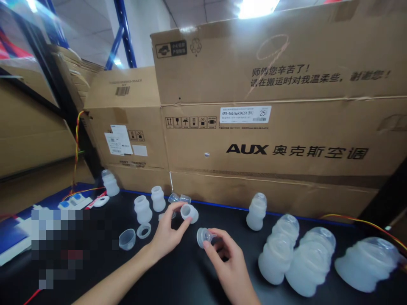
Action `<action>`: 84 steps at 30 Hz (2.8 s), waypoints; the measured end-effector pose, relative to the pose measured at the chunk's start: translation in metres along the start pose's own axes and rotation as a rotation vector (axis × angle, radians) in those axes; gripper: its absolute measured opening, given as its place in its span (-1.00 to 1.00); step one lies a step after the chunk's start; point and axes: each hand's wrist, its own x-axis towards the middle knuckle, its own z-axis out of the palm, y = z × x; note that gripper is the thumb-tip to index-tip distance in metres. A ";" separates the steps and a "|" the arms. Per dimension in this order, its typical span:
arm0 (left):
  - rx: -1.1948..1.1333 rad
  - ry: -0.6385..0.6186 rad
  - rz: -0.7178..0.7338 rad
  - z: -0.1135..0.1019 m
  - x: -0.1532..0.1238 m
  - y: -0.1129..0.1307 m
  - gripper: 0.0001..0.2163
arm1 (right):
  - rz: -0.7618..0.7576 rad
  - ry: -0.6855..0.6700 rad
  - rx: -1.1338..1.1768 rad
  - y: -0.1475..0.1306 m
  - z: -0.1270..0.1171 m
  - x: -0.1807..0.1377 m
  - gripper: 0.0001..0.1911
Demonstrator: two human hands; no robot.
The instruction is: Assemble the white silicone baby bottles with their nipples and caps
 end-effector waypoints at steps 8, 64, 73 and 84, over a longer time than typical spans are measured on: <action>-0.106 -0.089 0.165 0.002 -0.012 0.032 -0.46 | -0.151 0.112 0.000 -0.005 -0.005 -0.004 -0.68; -0.186 -0.358 0.008 -0.003 -0.017 0.047 -0.40 | -0.316 -0.255 -0.495 -0.046 -0.030 -0.004 -0.80; -0.090 -0.245 0.459 0.006 -0.020 0.043 -0.29 | -0.116 -0.013 -0.283 -0.019 -0.011 -0.001 -0.60; 0.205 -0.386 0.175 -0.008 -0.002 0.013 -0.55 | -0.262 0.364 -0.333 -0.021 -0.007 0.000 -0.47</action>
